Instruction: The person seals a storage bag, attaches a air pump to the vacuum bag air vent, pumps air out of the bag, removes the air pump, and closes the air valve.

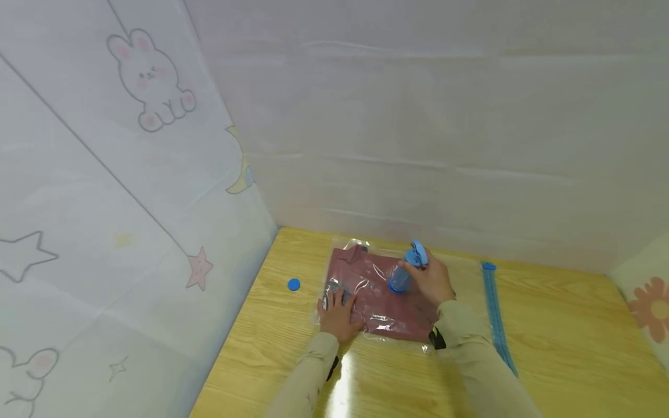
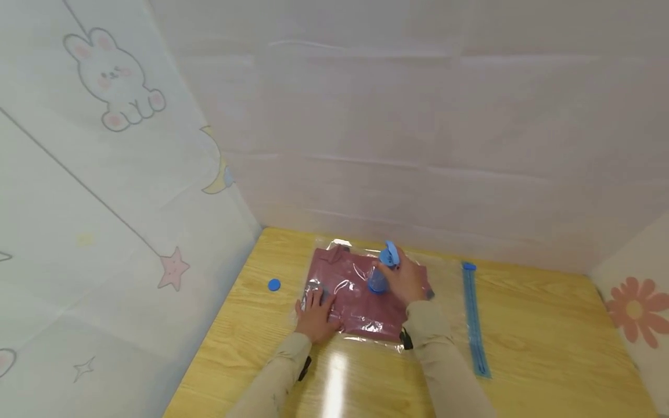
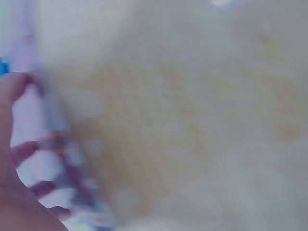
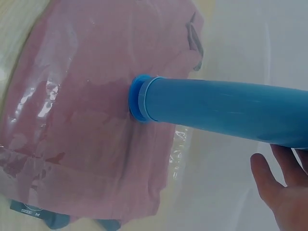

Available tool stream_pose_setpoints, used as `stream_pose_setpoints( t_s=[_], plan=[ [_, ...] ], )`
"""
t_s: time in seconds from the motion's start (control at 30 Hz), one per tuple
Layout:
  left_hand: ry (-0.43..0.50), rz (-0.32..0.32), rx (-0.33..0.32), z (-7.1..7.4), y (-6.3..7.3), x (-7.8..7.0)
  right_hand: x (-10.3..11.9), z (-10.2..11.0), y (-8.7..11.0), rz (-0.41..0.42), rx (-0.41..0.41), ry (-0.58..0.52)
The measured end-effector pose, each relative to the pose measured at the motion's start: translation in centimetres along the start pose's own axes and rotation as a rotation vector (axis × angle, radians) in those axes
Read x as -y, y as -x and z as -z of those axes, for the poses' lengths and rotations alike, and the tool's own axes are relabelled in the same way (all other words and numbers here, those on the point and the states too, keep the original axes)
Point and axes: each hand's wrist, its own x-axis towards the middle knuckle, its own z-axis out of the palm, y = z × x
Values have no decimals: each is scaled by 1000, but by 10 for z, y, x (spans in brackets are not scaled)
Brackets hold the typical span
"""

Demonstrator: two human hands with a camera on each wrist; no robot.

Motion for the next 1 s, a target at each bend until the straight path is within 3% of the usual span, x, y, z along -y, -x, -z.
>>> stream_pose_setpoints(
  t_s=[0.07,0.13,0.37,0.53,0.7,0.83,1.0],
  plan=[
    [26,2,-23,7,-7,-6,1,-1,-2,-5,-10,19],
    [117,13,-43,15,-14,-15,2,-3,-3,-9,-20,35],
    [650,4,-8,53,-38,-58,12,-8,0,-41,-47,134],
    [883,-4,15,74,-58,-81,17,-13,-1,-58,-80,191],
    [939,-43,40,82,-71,-93,17,-19,-2,-73,-65,114],
    [872,-51,48,83,-76,-99,16,-22,-1,-94,-38,-18],
    [803,-70,21,80,-83,-104,15,-22,1,-82,-59,-19]
  ],
)
